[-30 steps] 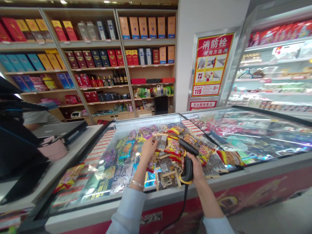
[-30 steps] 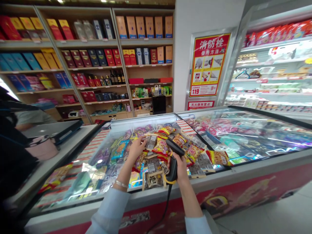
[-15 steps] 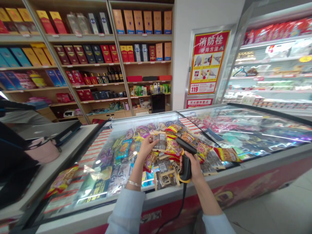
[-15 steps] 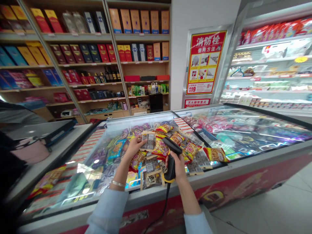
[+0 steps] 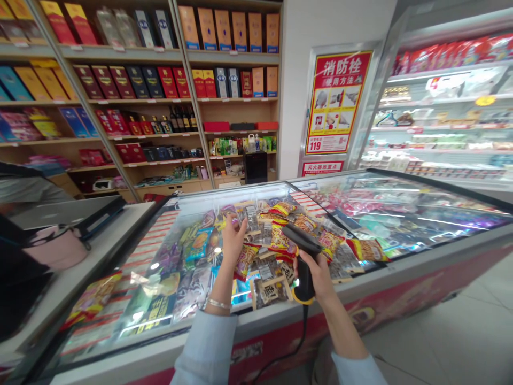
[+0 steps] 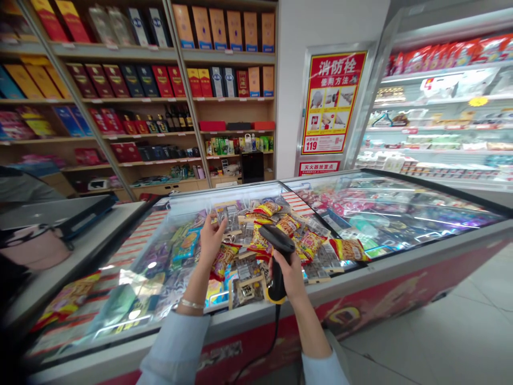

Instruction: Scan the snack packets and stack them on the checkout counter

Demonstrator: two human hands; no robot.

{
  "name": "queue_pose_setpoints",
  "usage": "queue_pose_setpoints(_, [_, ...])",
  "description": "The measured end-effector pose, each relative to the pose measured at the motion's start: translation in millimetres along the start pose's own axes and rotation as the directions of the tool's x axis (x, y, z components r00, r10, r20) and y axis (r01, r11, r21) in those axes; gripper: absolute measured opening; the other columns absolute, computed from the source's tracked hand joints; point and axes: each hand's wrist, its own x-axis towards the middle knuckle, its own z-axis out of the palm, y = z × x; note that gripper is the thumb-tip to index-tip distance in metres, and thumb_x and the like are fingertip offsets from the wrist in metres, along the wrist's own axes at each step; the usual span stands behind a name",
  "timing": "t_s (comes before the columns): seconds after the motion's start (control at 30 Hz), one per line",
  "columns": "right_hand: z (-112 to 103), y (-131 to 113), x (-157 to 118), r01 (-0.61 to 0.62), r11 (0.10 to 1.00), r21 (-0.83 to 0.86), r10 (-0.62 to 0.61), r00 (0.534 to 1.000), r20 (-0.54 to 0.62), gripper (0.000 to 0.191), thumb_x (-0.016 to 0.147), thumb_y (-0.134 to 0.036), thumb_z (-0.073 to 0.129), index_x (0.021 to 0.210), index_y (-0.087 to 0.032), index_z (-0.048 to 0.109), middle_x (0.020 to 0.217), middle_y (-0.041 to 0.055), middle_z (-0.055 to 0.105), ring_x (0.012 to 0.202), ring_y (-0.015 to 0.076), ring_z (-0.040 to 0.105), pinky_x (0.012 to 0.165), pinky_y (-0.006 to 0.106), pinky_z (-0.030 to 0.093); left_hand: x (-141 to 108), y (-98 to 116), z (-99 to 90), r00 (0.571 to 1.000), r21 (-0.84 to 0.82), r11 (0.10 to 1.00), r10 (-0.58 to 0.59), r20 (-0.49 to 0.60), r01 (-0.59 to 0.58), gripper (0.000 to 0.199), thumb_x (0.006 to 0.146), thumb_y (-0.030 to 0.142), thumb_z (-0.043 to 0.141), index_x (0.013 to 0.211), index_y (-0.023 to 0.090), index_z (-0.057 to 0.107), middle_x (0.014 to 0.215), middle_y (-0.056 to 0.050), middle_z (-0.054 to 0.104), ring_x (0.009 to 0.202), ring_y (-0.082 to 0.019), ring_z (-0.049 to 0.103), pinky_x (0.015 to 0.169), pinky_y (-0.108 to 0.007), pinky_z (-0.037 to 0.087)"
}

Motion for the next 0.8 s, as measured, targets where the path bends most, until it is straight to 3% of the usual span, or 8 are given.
queue_pose_setpoints(0.33, [6, -17, -24, 0.066, 0.958, -0.278, -0.023, 0.988, 0.156, 0.042, 0.072, -0.056, 0.072, 0.064, -0.016, 0.061, 0.050, 0.0023, 0.057, 0.041, 0.0137, 0.053, 0.042, 0.025, 0.043, 0, 1, -3.1, 1.000, -0.013, 1.000, 0.002, -0.022, -0.003, 0.031, 0.084, 0.045, 0.057, 0.102, 0.021, 0.051, 0.050, 0.009, 0.045, 0.048, -0.013, 0.045, 0.052, -0.023, 0.027])
queue_pose_setpoints(0.8, [4, -15, -26, 0.076, 0.925, -0.372, 0.000, 0.980, 0.200, 0.044, 0.074, -0.059, 0.067, 0.065, -0.016, 0.061, 0.049, 0.0030, 0.059, 0.041, 0.0147, 0.054, 0.042, 0.026, 0.044, -2, 2, -3.9, 0.999, -0.029, 1.000, 0.004, -0.039, -0.005, 0.029, 0.085, 0.044, 0.057, 0.101, 0.021, 0.051, 0.051, 0.009, 0.047, 0.049, -0.013, 0.046, 0.053, -0.023, 0.028])
